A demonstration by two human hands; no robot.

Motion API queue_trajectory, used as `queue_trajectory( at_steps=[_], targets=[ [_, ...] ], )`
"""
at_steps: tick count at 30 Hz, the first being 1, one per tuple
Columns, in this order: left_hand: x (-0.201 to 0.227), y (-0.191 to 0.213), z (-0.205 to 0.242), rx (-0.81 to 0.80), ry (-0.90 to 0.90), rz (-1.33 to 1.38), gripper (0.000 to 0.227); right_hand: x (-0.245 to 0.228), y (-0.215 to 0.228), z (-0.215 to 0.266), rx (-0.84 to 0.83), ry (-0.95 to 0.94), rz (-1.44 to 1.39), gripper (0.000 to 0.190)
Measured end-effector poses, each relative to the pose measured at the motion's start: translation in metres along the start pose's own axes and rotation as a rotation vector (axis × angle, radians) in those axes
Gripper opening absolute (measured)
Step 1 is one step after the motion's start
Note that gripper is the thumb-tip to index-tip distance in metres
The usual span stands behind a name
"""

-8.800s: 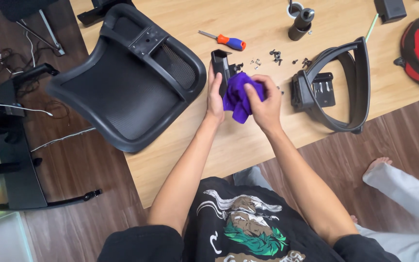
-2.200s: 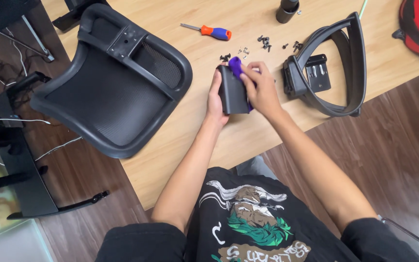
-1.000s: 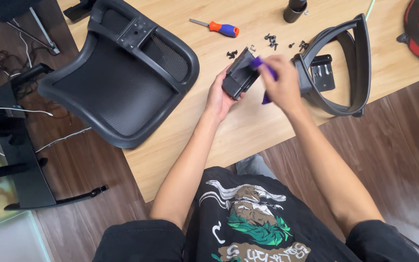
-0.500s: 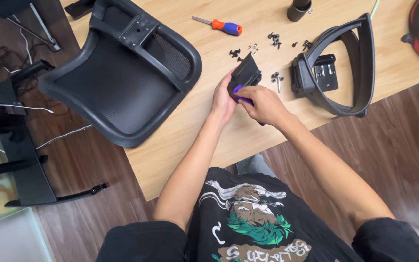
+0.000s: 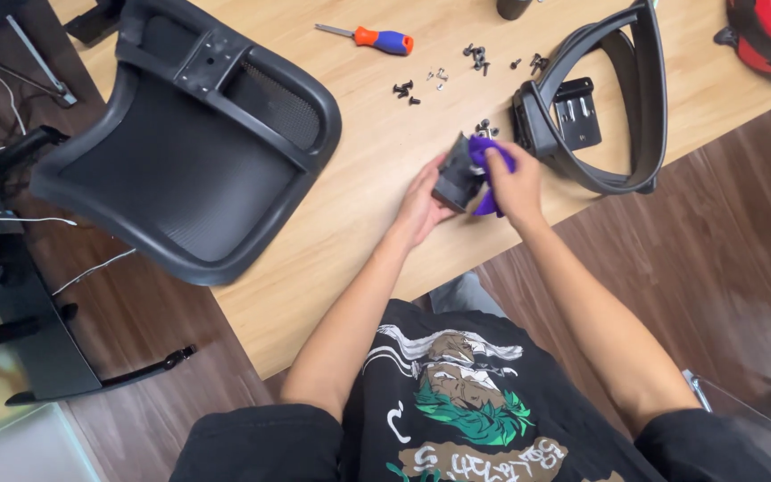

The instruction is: Cleaning office chair components and various screws using a purple cloth on a desk.

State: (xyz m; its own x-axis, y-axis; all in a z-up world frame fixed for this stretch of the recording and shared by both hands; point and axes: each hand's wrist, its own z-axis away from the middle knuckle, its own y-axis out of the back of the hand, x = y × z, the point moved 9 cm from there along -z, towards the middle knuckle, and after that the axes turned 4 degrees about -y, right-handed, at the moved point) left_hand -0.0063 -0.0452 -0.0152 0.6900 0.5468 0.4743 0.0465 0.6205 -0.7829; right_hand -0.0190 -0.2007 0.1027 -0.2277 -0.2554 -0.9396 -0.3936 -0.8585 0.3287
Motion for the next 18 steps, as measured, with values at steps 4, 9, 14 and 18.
queue_trajectory(
  at_steps=[4, 9, 14, 18],
  targets=[
    [-0.031, -0.009, 0.000, -0.047, 0.084, -0.133, 0.047, 0.040, 0.033, -0.012, 0.019, -0.134, -0.039, 0.025],
    [-0.053, 0.003, -0.014, 0.057, 0.148, -0.265, 0.052, 0.036, 0.056, -0.010, 0.049, -0.166, 0.176, 0.028],
    [-0.047, 0.020, -0.036, 0.151, -0.188, -0.808, 0.051, 0.055, 0.056, -0.005, 0.010, -0.095, 0.278, 0.029],
    [-0.005, -0.044, -0.009, 0.049, -0.494, -1.416, 0.088, 0.069, 0.050, 0.001, -0.004, -0.047, 0.262, 0.027]
  ],
)
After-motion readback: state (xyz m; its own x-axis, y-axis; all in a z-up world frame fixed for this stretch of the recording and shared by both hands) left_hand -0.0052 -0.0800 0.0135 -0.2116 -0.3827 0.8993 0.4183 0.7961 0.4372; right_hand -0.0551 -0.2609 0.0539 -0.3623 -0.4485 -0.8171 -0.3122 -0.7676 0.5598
